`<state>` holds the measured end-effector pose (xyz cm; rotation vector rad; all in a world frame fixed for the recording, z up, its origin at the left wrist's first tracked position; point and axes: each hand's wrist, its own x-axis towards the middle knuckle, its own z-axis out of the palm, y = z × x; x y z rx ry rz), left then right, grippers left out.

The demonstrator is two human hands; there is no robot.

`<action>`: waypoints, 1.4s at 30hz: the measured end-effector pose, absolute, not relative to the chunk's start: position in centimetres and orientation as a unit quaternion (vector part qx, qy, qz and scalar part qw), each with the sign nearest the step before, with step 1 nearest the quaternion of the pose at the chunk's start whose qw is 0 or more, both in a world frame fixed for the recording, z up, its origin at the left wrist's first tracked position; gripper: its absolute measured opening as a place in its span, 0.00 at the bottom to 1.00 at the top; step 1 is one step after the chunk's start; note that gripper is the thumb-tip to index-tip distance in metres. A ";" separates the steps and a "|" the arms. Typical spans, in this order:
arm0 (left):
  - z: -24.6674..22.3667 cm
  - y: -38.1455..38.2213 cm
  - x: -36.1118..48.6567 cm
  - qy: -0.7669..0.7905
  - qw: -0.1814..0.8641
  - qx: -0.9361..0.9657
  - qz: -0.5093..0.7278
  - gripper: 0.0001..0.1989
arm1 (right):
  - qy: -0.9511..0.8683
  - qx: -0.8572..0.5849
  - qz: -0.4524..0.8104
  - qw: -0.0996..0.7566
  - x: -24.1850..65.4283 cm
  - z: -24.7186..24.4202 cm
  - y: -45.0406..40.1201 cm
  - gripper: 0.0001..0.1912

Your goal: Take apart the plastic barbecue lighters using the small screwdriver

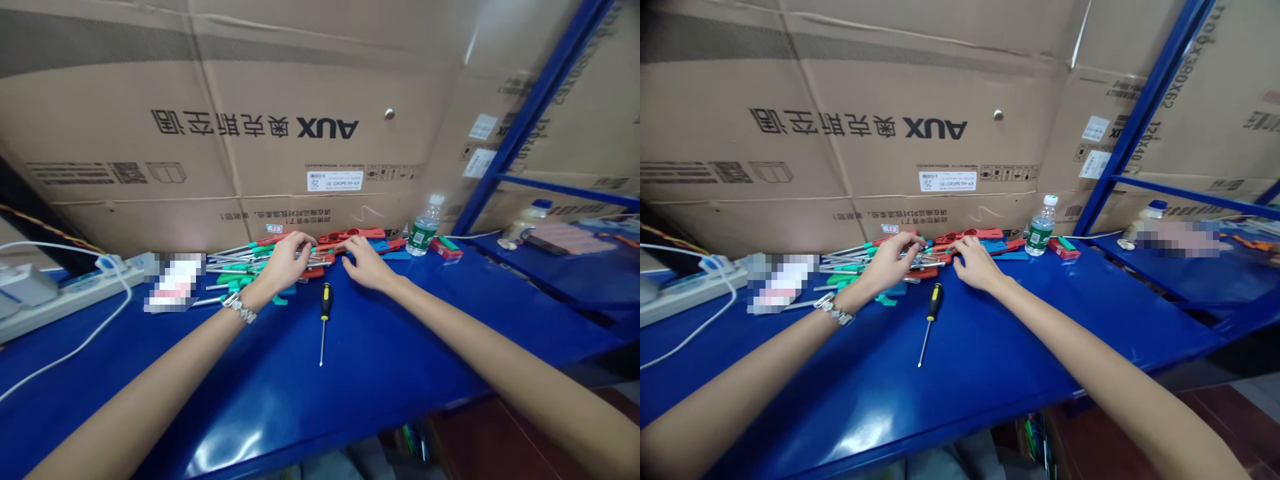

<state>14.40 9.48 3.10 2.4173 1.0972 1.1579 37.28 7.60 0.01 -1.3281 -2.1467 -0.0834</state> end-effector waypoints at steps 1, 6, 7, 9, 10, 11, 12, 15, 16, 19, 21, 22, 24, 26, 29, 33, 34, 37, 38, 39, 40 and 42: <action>2.9 8.8 13.4 0.378 0.121 0.825 0.401 0.10 | -0.821 -0.482 -0.020 0.305 36.2 -0.3 7.2 0.16; 1.2 5.9 8.1 0.397 0.101 0.814 0.412 0.09 | -0.850 -0.437 -0.005 0.294 31.4 -1.0 6.2 0.12; 0.8 5.5 7.0 0.397 0.097 0.815 0.411 0.09 | -0.853 -0.432 -0.005 0.293 30.6 -1.0 6.0 0.11; 0.3 4.9 4.8 0.395 0.088 0.823 0.399 0.08 | -0.862 -0.417 0.004 0.288 29.1 -0.6 5.8 0.10; 0.1 4.8 3.7 0.392 0.083 0.831 0.387 0.07 | -0.869 -0.406 0.010 0.283 28.4 -0.4 5.6 0.10; 0.0 4.7 2.7 0.389 0.079 0.839 0.372 0.07 | -0.877 -0.395 0.015 0.274 27.7 -0.1 5.5 0.10; -0.1 4.7 1.7 0.388 0.075 0.847 0.356 0.07 | -0.885 -0.384 0.019 0.262 27.0 0.2 5.4 0.11; -0.2 4.9 -0.5 0.397 0.082 0.861 0.307 0.09 | -0.903 -0.376 0.021 0.208 25.2 0.9 5.0 0.13; -0.2 5.1 -1.0 0.404 0.087 0.861 0.296 0.11 | -0.904 -0.381 0.020 0.191 24.7 1.1 4.8 0.13; -0.1 5.3 -1.7 0.428 0.083 0.854 0.284 0.16 | -0.900 -0.401 0.015 0.167 23.8 1.4 4.4 0.13; 0.1 5.3 -1.9 0.441 0.076 0.851 0.275 0.18 | -0.894 -0.418 0.004 0.160 23.4 1.3 4.2 0.15; 0.2 5.2 -2.0 0.446 0.075 0.850 0.271 0.19 | -0.890 -0.428 -0.001 0.154 23.2 1.3 4.1 0.17; 0.3 5.1 -2.1 0.449 0.079 0.852 0.259 0.20 | -0.884 -0.447 -0.009 0.137 22.9 1.1 4.3 0.21; 0.3 4.9 -2.1 0.454 0.085 0.854 0.239 0.19 | -0.882 -0.455 -0.019 0.120 22.3 1.1 4.6 0.21; 0.1 4.8 -2.1 0.471 0.087 0.855 0.201 0.20 | -0.889 -0.447 -0.048 0.093 21.5 1.4 5.2 0.16; -0.1 5.1 -2.3 0.485 0.079 0.851 0.184 0.20 | -0.900 -0.425 -0.092 0.033 20.8 2.2 5.9 0.05; -0.2 5.2 -2.4 0.487 0.076 0.850 0.185 0.20 | -0.902 -0.419 -0.097 0.023 20.7 2.3 6.1 0.04; -0.2 5.5 -2.5 0.499 0.057 0.843 0.190 0.16 | -0.900 -0.425 -0.087 0.043 20.7 2.5 6.5 0.05; -0.2 5.6 -2.6 0.506 0.049 0.839 0.193 0.16 | -0.895 -0.435 -0.076 0.061 20.7 2.6 6.7 0.07; -0.2 5.6 -2.6 0.512 0.040 0.835 0.196 0.15 | -0.888 -0.448 -0.063 0.079 20.7 2.6 6.8 0.08; -0.1 5.6 -2.6 0.518 0.034 0.831 0.200 0.15 | -0.880 -0.462 -0.049 0.097 20.6 2.7 6.8 0.09; 0.1 5.6 -2.6 0.523 0.029 0.825 0.212 0.15 | -0.868 -0.480 -0.020 0.126 20.6 3.0 6.9 0.10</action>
